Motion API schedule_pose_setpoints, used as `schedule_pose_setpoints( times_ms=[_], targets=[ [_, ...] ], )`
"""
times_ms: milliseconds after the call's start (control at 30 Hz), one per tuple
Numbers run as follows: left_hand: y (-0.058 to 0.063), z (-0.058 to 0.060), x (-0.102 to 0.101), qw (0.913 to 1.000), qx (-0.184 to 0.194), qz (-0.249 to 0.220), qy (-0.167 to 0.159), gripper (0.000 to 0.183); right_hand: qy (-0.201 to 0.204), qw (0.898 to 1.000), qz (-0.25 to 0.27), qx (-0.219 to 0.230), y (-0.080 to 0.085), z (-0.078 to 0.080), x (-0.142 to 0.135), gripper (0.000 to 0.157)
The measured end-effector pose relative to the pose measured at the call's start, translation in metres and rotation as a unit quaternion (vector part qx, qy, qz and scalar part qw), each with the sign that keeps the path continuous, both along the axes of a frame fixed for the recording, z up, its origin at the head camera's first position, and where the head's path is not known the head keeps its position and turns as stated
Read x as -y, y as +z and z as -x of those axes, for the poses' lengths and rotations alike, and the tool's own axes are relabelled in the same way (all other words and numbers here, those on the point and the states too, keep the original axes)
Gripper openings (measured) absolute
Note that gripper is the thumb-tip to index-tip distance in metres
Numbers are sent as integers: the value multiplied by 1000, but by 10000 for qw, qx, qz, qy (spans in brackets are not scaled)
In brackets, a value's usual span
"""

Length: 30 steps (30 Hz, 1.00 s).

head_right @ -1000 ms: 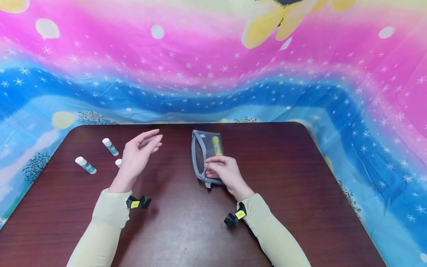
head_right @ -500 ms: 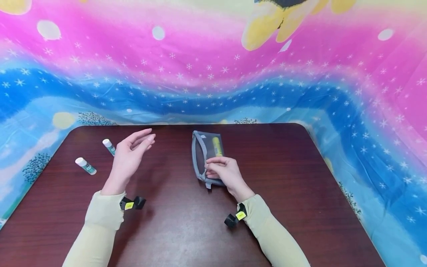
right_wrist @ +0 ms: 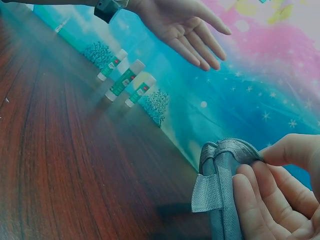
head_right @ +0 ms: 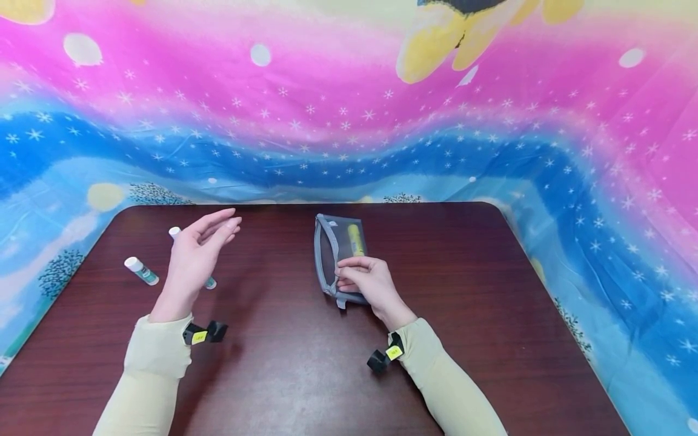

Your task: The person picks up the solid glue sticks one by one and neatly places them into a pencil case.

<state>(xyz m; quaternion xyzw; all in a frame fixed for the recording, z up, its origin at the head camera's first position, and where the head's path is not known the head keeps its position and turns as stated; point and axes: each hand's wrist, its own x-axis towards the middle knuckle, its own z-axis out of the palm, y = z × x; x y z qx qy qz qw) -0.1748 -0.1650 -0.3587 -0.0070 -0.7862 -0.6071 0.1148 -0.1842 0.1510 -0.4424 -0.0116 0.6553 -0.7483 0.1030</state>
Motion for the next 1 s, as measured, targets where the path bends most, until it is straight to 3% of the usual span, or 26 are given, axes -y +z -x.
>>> schedule_pose_setpoints(
  times_ms=[500,1000],
  targets=[
    [6,-9,23,9988,-63,240,430,50,25,10000,-23,7,0,-1,1,21],
    [-4,-13,39,9970,1,447,639,49,40,9999,-131,-24,1,-3,1,21]
  ],
)
